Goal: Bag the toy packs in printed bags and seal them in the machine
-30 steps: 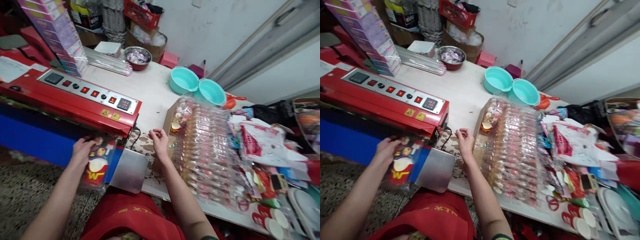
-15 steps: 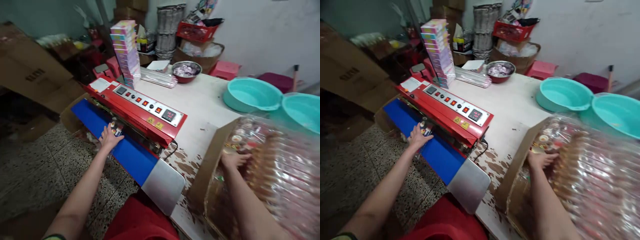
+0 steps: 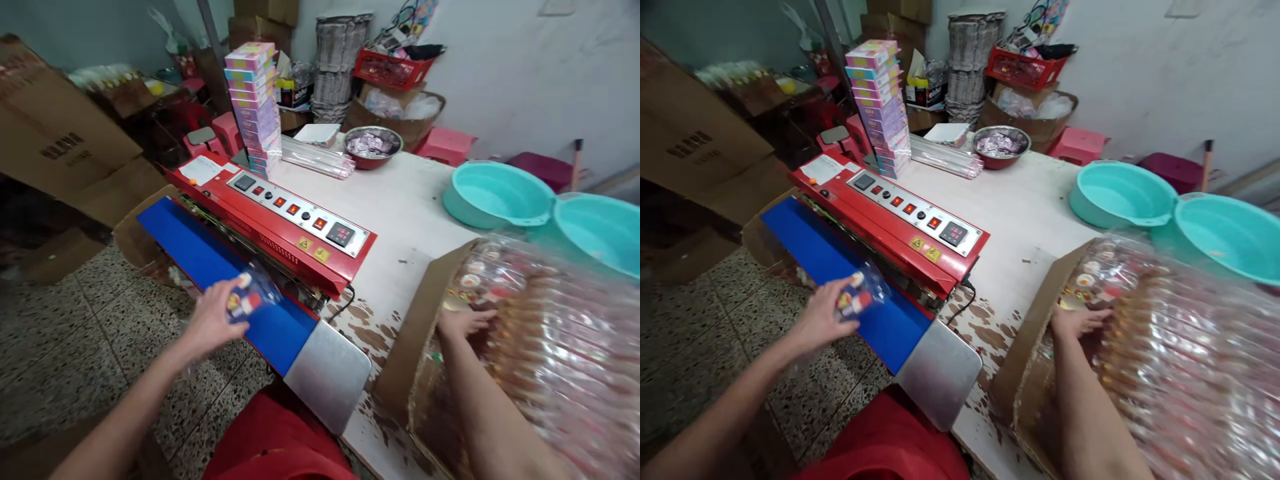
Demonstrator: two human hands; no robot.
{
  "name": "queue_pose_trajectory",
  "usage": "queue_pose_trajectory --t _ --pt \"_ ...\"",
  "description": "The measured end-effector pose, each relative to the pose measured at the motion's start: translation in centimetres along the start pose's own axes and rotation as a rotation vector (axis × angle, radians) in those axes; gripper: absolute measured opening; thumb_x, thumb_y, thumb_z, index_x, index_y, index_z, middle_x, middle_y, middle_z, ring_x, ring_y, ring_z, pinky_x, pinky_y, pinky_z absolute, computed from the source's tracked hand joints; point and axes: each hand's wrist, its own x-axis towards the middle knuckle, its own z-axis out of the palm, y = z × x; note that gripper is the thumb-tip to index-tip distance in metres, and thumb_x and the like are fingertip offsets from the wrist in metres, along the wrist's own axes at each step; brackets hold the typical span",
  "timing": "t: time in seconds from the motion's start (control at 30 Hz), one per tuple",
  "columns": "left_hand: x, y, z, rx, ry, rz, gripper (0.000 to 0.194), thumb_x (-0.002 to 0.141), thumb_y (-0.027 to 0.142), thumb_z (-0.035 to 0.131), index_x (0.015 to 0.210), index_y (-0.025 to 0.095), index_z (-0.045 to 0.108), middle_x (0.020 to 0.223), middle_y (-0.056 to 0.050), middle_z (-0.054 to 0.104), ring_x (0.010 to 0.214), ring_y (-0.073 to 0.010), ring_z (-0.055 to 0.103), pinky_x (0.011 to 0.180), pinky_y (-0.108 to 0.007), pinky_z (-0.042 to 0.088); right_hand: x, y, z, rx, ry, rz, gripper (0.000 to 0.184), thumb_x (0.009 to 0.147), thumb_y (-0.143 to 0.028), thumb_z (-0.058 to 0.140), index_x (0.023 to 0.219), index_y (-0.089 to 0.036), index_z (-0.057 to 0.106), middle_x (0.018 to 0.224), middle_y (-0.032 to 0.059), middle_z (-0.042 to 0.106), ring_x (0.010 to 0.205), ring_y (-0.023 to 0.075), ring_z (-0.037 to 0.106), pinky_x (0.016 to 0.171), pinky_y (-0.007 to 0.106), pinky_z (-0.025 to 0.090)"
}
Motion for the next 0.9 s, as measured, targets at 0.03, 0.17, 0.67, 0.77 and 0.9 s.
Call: queue_pose_trajectory --t 0.03,0.17,0.67,0.77,0.9 --pt "-1.5 2.4 1.2 -0.048 -0.072 0.102 0.081 0.067 0.04 0.066 0.14 0.027 0.035 0.132 -0.009 0.046 0.115 -0.0308 0.046 0.097 -0.048 0.037 -0.3 -0.4 -0.3 -0.014 0.004 0.042 0.116 0.062 -0.019 0.076 0.151 -0.008 0.001 0.146 0.0339 0.022 0.137 0.0415 0.031 0.113 0.048 0.028" --pt "-4.2 9.7 5.1 -0.149 -0.239 0.291 0.085 0.063 0.036 0.069 0.14 0.031 0.034 0.132 -0.006 0.047 0.117 -0.0293 0.044 0.099 -0.045 0.034 -0.9 -1.1 -0.9 -0.031 0.002 0.066 0.117 0.061 -0.018 0.077 0.151 -0.011 0.003 0.145 0.0284 0.029 0.136 0.0386 0.034 0.112 0.047 0.032" --pt "-1.1 10.2 7.1 0.118 0.005 0.036 0.076 0.071 0.045 0.065 0.138 0.02 0.041 0.132 -0.015 0.048 0.115 -0.034 0.045 0.091 -0.046 0.037 -0.6 -0.1 -0.5 -0.081 0.03 -0.017 0.11 0.068 -0.03 0.074 0.149 -0.007 0.004 0.138 0.0294 0.033 0.13 0.0396 0.04 0.109 0.045 0.032" --pt "0.7 8.6 7.3 0.181 0.094 -0.049 0.076 0.071 0.048 0.066 0.136 0.016 0.043 0.133 -0.018 0.046 0.115 -0.0361 0.045 0.09 -0.047 0.038 -1.2 -0.3 -1.1 -0.072 0.03 -0.047 0.11 0.071 -0.04 0.071 0.149 -0.003 0.003 0.139 0.0321 0.031 0.13 0.0416 0.038 0.108 0.044 0.031" --pt "2.7 6.1 6.7 0.187 0.213 -0.164 0.078 0.072 0.055 0.065 0.135 0.014 0.044 0.134 -0.021 0.046 0.116 -0.0402 0.046 0.089 -0.052 0.04 -2.1 -1.1 -2.8 -0.084 0.065 -0.108 0.117 0.067 -0.044 0.073 0.147 0.002 0.002 0.141 0.0374 0.025 0.133 0.0448 0.03 0.11 0.049 0.024"
